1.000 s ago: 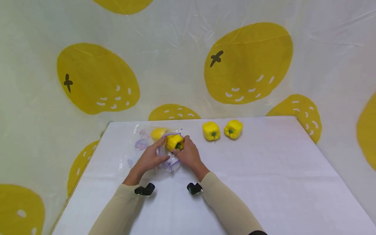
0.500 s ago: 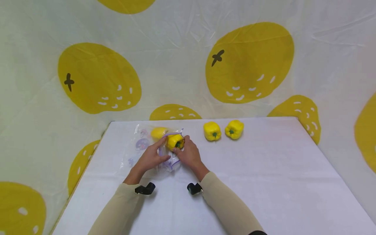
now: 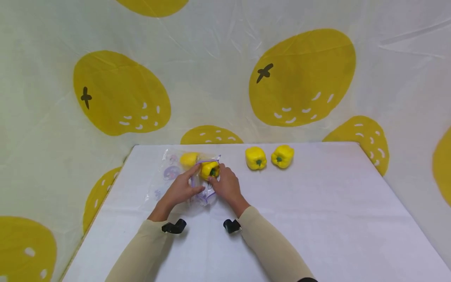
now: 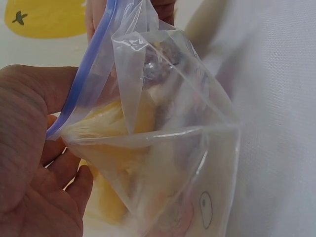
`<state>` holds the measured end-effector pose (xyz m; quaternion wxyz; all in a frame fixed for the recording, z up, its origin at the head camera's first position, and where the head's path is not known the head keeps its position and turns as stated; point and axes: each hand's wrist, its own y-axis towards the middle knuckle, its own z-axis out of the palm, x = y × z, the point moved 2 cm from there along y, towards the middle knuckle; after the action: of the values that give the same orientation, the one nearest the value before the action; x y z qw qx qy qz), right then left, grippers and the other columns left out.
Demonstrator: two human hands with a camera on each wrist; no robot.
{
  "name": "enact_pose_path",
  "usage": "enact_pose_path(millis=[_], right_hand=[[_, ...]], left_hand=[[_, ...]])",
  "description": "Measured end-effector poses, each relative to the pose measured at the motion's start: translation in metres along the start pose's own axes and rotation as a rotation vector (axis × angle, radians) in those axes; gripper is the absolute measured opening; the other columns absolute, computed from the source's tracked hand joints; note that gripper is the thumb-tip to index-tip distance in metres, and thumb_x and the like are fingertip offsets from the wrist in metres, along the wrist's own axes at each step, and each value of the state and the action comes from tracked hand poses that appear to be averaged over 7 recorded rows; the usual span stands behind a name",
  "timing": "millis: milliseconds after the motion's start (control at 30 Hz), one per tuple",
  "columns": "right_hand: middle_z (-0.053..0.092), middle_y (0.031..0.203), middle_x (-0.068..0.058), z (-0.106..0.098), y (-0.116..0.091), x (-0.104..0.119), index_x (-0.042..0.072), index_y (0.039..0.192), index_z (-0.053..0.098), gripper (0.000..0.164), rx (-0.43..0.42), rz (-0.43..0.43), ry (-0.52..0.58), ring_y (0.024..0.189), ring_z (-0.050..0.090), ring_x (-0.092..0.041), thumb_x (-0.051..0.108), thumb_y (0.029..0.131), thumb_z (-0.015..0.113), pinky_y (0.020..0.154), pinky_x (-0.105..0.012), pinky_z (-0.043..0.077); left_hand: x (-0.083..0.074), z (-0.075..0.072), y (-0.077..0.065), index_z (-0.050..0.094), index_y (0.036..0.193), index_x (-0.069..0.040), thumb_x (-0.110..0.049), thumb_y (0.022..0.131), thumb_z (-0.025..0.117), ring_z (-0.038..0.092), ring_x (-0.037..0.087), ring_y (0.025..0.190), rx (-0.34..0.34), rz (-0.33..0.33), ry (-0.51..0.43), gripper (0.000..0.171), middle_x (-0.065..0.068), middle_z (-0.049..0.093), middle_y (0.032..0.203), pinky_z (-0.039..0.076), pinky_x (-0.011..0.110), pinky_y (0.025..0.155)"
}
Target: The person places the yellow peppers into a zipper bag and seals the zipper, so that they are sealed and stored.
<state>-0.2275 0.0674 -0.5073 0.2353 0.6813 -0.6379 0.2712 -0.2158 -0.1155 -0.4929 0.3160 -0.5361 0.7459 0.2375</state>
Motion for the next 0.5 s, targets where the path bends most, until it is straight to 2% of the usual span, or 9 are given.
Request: enact_pose_path(millis=[400, 500], right_hand=[[0.065, 0.14, -0.02, 0.001, 0.005, 0.009, 0.011, 0.157, 0.047, 0.07, 0.009, 0.008, -0.101, 0.128, 0.064, -0.038, 0.044, 0.099, 0.068, 0.112, -0.054, 0.051], [0.068, 0.134, -0.018, 0.001, 0.007, 0.01, 0.013, 0.155, 0.05, 0.067, -0.001, -0.003, -0.125, 0.121, 0.066, -0.035, 0.045, 0.099, 0.068, 0.108, -0.052, 0.054]], left_hand=[[-0.004, -0.002, -0.002, 0.034, 0.164, -0.014, -0.021, 0.091, 0.081, 0.037, 0.029, 0.157, 0.0, -0.013, -0.012, 0.087, 0.006, 0.038, 0.169, 0.033, 0.049, 0.128], [-0.004, -0.003, -0.002, 0.034, 0.164, -0.016, -0.021, 0.091, 0.081, 0.038, 0.029, 0.157, 0.002, -0.015, -0.014, 0.087, 0.006, 0.038, 0.169, 0.034, 0.05, 0.127]])
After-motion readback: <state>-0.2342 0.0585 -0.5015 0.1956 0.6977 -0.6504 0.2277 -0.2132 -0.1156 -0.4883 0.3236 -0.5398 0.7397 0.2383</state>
